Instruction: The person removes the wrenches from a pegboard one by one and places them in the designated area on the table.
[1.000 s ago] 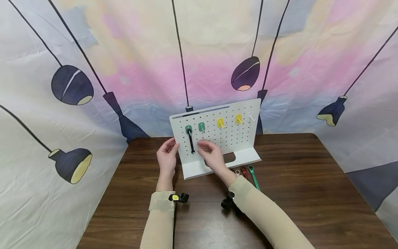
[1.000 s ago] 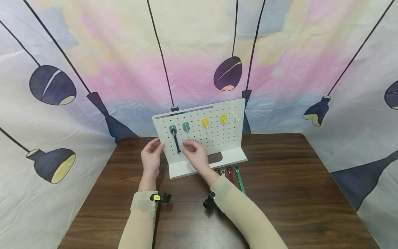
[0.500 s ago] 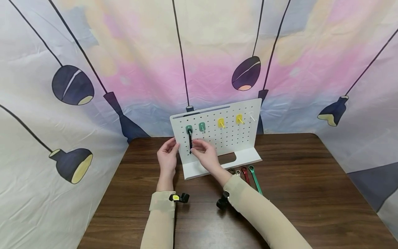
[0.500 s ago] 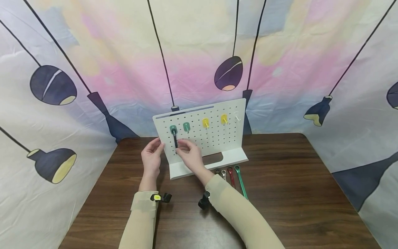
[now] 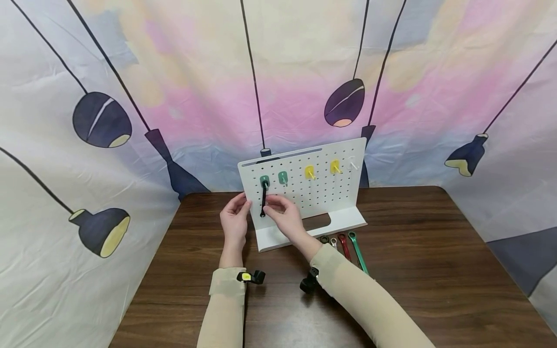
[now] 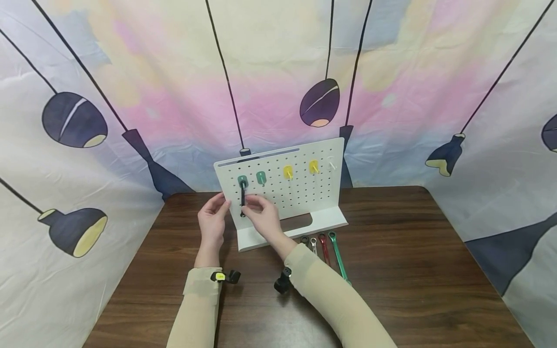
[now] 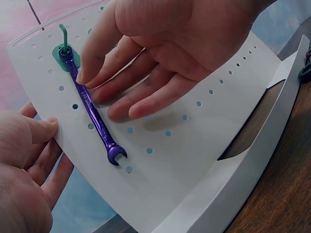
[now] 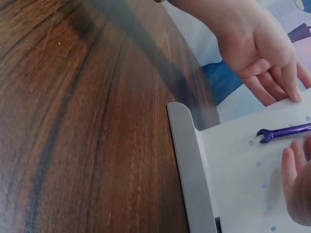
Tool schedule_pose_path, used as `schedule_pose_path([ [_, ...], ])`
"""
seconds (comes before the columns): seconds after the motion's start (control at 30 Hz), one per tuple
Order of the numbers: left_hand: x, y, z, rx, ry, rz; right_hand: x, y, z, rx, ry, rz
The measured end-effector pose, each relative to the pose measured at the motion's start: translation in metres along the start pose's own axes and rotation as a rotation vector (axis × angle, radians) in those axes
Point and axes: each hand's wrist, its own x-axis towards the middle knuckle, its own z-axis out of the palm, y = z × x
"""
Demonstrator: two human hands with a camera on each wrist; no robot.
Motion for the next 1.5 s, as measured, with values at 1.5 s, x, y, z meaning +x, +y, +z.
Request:
schedule_pose_path([
  [1.5,0.0,0.002,0.002,-0.001,0.02,-0.015,-0.027,-0.002,-0.015,0.134,0.009,0.074],
])
